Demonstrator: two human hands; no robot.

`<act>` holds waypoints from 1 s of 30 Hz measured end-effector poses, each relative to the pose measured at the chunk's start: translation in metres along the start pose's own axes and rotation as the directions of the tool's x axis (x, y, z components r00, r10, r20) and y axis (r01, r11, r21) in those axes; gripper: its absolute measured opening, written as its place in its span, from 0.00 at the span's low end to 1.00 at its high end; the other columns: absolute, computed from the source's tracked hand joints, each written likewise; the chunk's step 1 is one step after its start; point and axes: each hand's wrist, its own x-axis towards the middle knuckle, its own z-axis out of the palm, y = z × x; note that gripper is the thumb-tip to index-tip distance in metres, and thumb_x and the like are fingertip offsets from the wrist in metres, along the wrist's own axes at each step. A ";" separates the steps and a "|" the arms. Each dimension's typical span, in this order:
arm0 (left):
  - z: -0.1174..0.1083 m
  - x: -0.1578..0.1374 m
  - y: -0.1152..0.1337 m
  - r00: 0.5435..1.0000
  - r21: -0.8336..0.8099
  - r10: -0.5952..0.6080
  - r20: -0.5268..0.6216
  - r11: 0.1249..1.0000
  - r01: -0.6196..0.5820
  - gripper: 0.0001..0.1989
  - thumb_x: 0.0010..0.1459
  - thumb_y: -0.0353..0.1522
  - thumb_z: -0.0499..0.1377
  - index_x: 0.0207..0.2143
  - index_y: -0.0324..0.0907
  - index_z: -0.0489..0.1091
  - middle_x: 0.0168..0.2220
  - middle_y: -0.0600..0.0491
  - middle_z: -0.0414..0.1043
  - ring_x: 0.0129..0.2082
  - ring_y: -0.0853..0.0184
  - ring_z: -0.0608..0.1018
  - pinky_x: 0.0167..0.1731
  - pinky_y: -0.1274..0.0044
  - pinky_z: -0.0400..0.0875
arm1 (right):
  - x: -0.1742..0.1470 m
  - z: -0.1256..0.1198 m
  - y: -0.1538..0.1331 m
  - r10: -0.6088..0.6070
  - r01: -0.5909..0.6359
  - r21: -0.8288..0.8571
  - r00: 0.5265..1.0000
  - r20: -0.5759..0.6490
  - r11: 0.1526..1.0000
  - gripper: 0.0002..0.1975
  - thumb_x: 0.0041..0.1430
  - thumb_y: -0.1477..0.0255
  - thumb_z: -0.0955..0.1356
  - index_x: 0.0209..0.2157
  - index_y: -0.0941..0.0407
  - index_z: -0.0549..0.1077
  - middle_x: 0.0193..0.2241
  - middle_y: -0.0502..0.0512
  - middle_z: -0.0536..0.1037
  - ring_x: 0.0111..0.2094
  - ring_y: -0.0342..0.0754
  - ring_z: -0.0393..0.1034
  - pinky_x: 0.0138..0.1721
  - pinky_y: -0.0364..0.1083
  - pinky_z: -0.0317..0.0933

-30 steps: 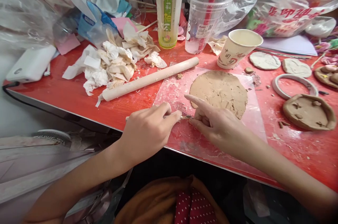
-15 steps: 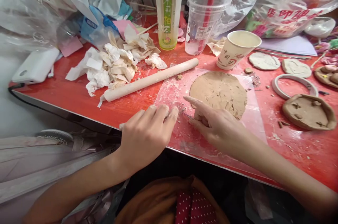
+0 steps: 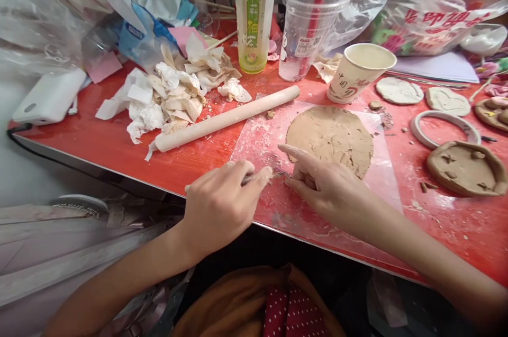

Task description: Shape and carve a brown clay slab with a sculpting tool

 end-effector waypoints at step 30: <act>-0.009 0.011 0.005 0.993 -0.005 -0.009 0.121 1.000 0.010 0.08 0.57 0.29 0.55 0.37 0.45 0.72 0.29 0.57 0.70 0.25 0.72 0.70 0.22 0.78 0.58 | -0.005 0.007 0.005 -0.038 0.034 -0.067 0.997 -0.063 0.997 0.25 0.59 0.72 0.61 0.58 0.60 0.55 0.19 0.45 0.65 0.19 0.40 0.57 0.21 0.41 0.49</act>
